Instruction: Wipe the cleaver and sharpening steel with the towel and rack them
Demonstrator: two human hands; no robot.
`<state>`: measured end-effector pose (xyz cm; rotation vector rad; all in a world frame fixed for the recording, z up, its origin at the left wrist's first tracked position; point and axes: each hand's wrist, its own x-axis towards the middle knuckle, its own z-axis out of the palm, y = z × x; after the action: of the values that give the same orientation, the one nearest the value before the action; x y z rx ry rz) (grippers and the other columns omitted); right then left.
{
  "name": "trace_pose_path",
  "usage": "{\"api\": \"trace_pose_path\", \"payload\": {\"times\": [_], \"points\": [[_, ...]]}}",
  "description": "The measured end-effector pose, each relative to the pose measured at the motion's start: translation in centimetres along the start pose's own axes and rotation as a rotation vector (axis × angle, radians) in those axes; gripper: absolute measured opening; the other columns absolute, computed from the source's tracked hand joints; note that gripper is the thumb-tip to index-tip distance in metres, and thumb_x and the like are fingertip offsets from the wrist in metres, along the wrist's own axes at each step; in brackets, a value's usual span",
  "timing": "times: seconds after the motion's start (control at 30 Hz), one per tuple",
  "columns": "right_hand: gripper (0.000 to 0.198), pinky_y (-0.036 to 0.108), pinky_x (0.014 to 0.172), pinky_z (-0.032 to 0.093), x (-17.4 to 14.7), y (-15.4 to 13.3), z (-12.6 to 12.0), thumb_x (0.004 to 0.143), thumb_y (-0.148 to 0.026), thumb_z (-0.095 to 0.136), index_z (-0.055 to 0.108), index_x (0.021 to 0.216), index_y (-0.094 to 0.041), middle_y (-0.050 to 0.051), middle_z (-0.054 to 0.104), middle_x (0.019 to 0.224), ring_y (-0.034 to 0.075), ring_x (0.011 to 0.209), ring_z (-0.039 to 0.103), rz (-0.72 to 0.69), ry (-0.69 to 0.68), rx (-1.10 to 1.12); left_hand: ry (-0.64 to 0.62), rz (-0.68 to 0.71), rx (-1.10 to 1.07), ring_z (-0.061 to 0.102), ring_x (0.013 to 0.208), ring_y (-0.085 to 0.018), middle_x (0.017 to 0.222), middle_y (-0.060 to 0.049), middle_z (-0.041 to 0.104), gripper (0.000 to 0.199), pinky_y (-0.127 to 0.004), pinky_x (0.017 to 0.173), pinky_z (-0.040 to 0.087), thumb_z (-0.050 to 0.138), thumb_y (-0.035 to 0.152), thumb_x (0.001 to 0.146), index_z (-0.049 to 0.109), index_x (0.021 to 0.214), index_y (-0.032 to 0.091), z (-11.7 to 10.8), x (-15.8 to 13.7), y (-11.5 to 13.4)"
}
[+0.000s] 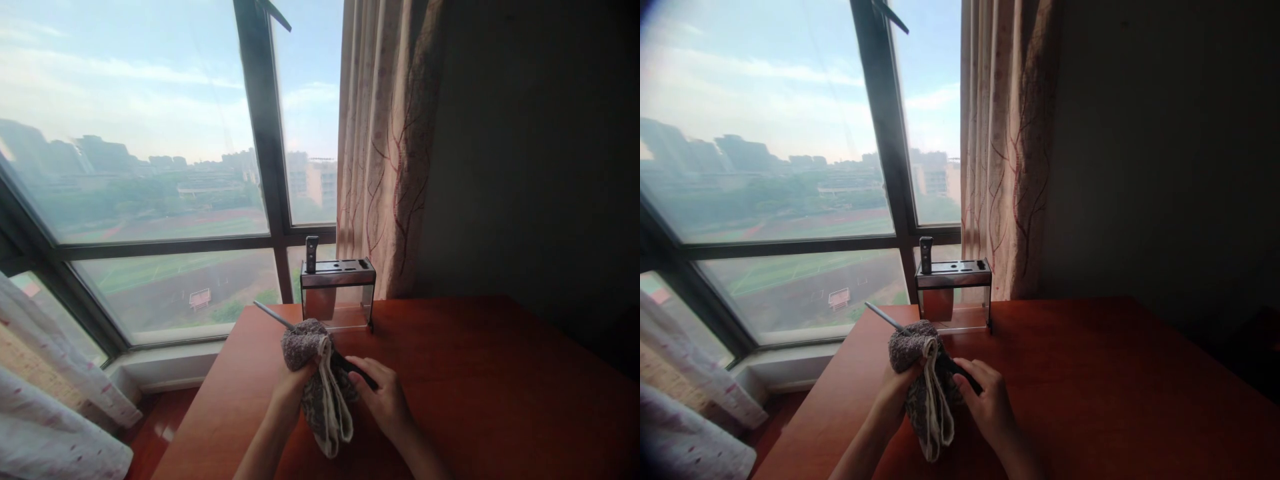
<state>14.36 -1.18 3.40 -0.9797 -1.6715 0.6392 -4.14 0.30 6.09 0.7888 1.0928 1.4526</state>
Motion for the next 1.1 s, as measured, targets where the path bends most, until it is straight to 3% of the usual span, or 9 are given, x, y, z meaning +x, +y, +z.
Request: {"api": "trace_pose_path", "payload": {"times": [0.2,0.3,0.37,0.53,0.67,0.73,0.9,1.0,1.1], "points": [[0.032,0.032,0.078,0.053,0.1,-1.0,-0.1,0.092,-0.043,0.051,0.072,0.105,-0.023,0.008,0.074,0.098,0.025,0.089,0.069,0.086,-0.036,0.092,0.007,-0.020,-0.030,0.069,0.085,-0.032,0.091,-0.014,0.075,0.053,-0.037,0.075,0.056,0.086,0.035,0.050,0.072,0.094,0.009,0.0,0.2,-0.4],[0.043,0.027,0.058,0.049,0.3,-1.0,0.0,0.093,-0.051,0.045,0.073,0.098,-0.018,0.005,0.070,0.069,0.019,0.062,0.064,0.201,-0.035,0.220,0.044,-0.007,-0.026,0.070,0.084,-0.031,0.091,-0.013,0.075,0.054,-0.036,0.074,0.056,0.086,0.033,0.051,0.070,0.096,0.010,0.2,0.0,-0.5],[0.052,0.023,0.045,0.038,0.3,-0.9,0.2,0.092,-0.057,0.042,0.072,0.090,-0.015,-0.001,0.056,0.048,0.013,0.044,0.050,0.306,-0.036,0.326,0.043,-0.023,-0.040,0.070,0.082,-0.030,0.090,-0.012,0.075,0.054,-0.035,0.072,0.056,0.086,0.031,0.052,0.069,0.099,0.010,0.4,-0.3,-0.2],[0.064,0.019,0.034,0.019,0.4,-1.0,0.9,0.081,-0.074,0.044,0.062,0.065,-0.015,-0.007,0.038,0.038,0.006,0.033,0.030,0.516,-0.107,0.467,0.023,-0.108,-0.117,0.072,0.076,-0.029,0.080,-0.010,0.075,0.042,-0.036,0.068,0.057,0.082,0.030,0.060,0.068,0.094,0.011,0.9,-1.1,0.9],[0.063,0.017,0.037,0.028,0.2,-1.1,1.8,0.073,-0.078,0.051,0.061,0.067,-0.015,-0.005,0.044,0.049,0.007,0.040,0.038,0.585,-0.095,0.501,0.011,-0.237,-0.165,0.072,0.077,-0.030,0.075,-0.012,0.075,0.040,-0.036,0.069,0.058,0.082,0.033,0.060,0.070,0.091,0.009,0.6,-1.0,0.3],[0.061,0.018,0.042,0.036,0.0,-1.0,1.9,0.078,-0.074,0.049,0.065,0.072,-0.015,-0.002,0.053,0.056,0.010,0.048,0.047,0.546,-0.089,0.461,0.004,-0.244,-0.160,0.072,0.078,-0.031,0.076,-0.013,0.075,0.043,-0.036,0.070,0.058,0.083,0.033,0.058,0.070,0.092,0.008,0.4,-0.7,-0.2],[0.045,0.028,0.066,0.050,-0.1,-1.0,1.4,0.093,-0.051,0.045,0.074,0.091,-0.017,0.008,0.074,0.081,0.022,0.074,0.067,0.211,-0.081,0.141,0.018,-0.183,-0.136,0.072,0.079,-0.031,0.082,-0.012,0.076,0.050,-0.037,0.073,0.058,0.086,0.032,0.055,0.070,0.095,0.009,0.3,-0.2,-0.3],[0.035,0.031,0.078,0.052,-0.2,-0.9,1.1,0.092,-0.044,0.051,0.072,0.105,-0.020,0.011,0.075,0.097,0.026,0.088,0.070,0.079,-0.072,-0.021,0.038,-0.184,-0.146,0.072,0.078,-0.029,0.080,-0.010,0.076,0.044,-0.035,0.071,0.059,0.085,0.030,0.056,0.071,0.093,0.010,0.6,-0.5,0.4],[0.033,0.031,0.075,0.052,-0.5,-0.4,1.1,0.091,-0.043,0.054,0.069,0.112,-0.023,0.009,0.073,0.092,0.024,0.084,0.069,-0.018,-0.069,-0.206,0.037,-0.198,-0.164,0.073,0.075,-0.029,0.075,-0.009,0.076,0.037,-0.035,0.069,0.059,0.083,0.030,0.060,0.072,0.090,0.011,1.0,-0.9,1.0]]}}
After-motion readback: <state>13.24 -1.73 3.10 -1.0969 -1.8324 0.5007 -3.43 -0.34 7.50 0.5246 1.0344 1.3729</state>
